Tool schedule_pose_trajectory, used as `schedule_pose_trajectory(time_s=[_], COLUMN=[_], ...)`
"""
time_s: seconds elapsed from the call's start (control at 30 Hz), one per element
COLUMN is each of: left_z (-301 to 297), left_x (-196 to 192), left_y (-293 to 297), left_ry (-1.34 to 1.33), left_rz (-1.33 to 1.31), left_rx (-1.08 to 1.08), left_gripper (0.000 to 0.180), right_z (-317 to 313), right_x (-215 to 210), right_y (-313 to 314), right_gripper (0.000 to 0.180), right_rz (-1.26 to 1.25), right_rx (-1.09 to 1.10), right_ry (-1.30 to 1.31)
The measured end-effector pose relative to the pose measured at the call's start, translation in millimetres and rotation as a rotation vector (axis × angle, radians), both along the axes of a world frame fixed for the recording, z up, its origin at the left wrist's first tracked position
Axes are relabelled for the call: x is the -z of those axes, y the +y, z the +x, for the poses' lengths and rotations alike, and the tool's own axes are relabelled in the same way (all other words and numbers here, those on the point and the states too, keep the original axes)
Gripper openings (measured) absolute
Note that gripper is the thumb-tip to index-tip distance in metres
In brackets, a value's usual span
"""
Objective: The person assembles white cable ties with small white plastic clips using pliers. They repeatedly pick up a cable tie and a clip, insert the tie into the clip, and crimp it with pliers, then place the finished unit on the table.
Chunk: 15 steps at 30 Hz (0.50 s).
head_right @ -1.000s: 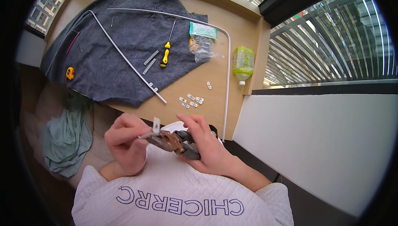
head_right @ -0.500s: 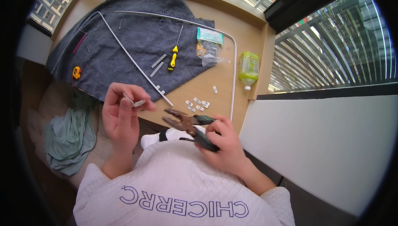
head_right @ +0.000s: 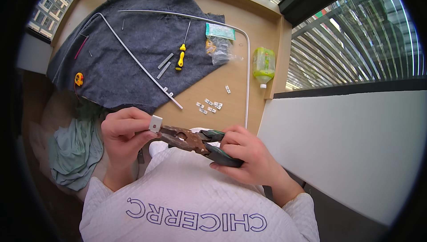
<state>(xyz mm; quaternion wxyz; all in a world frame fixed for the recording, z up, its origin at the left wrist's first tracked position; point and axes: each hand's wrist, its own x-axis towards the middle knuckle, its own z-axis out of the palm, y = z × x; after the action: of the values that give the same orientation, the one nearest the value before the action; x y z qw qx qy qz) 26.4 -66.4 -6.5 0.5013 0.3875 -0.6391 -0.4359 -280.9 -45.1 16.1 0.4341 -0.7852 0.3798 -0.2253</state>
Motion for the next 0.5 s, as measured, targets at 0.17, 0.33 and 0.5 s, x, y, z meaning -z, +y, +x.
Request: schedule_pose_trajectory(time_s=[0.17, 0.33, 0.5], left_z=[1.8, 2.6, 0.3], left_x=[-10.2, -7.7, -8.7], left_y=[0.4, 2.3, 1.2], left_ry=[0.01, 0.045, 0.036], left_rz=[0.075, 0.075, 0.064], left_rx=[0.024, 0.032, 0.029], left_gripper=[0.032, 0.034, 0.034], right_z=[0.2, -2.1, -2.4], right_x=[-3.5, -3.7, -4.5], right_y=[-1.8, -2.7, -2.6], right_gripper=[0.028, 0.026, 0.025], right_rz=[0.143, 0.197, 0.217], right_rx=[-0.022, -0.037, -0.036], right_ry=[-0.097, -0.12, -0.114])
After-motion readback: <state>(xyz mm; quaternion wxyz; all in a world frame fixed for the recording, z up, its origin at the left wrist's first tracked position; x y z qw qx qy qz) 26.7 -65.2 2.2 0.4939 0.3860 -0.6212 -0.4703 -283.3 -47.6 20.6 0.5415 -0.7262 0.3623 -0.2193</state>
